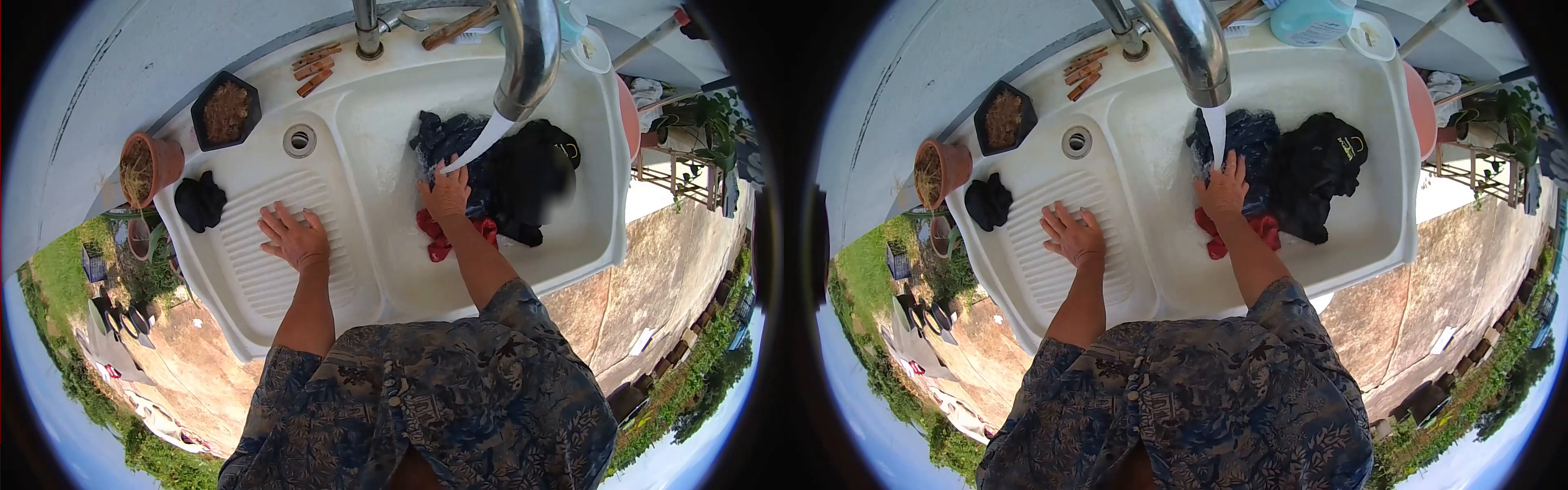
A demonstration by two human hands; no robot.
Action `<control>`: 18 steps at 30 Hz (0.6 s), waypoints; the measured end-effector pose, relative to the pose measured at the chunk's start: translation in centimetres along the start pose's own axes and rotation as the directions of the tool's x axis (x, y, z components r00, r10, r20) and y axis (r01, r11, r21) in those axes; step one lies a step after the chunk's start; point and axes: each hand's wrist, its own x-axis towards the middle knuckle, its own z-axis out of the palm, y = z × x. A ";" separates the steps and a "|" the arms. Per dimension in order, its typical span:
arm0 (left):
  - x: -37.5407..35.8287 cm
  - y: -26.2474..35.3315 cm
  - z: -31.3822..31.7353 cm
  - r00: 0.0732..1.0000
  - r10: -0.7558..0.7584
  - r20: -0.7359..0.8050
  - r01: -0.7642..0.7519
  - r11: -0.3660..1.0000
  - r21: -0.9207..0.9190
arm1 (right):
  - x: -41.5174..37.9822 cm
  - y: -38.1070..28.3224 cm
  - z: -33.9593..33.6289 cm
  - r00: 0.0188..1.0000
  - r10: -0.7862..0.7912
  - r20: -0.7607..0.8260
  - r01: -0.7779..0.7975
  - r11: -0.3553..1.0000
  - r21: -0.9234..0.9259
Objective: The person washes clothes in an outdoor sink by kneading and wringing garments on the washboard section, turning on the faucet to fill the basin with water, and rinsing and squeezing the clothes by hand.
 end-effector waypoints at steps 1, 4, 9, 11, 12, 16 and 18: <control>0.1 0.0 0.1 1.000 0.006 0.014 -0.006 1.000 -0.006 | 0.4 0.3 -0.1 1.000 0.001 -0.001 -0.001 1.000 0.009; 0.1 0.2 -0.3 0.999 -0.006 0.039 0.007 1.000 -0.014 | 1.8 4.5 -3.1 0.884 -0.408 0.229 0.429 0.902 -0.051; 0.2 0.1 0.0 0.999 -0.007 0.043 0.007 1.000 -0.003 | 2.5 1.1 0.3 0.945 0.302 -0.128 -0.251 0.917 0.311; 0.3 0.2 -0.1 0.999 0.003 0.041 -0.004 1.000 0.009 | -0.3 -1.7 1.1 0.987 0.106 -0.117 -0.104 0.994 0.022; 0.3 0.2 -0.1 0.999 0.001 0.041 -0.002 1.000 0.016 | -0.7 -0.8 0.8 0.986 0.121 -0.118 -0.118 0.992 0.036; 0.4 0.2 0.1 0.999 -0.007 0.037 0.006 1.000 0.018 | -0.1 6.4 -2.4 0.977 -0.211 0.025 0.207 0.973 0.104; 0.5 0.2 -0.1 0.996 -0.031 0.085 0.028 0.999 0.035 | 1.6 6.7 -1.2 0.980 0.191 -0.058 -0.168 0.944 0.283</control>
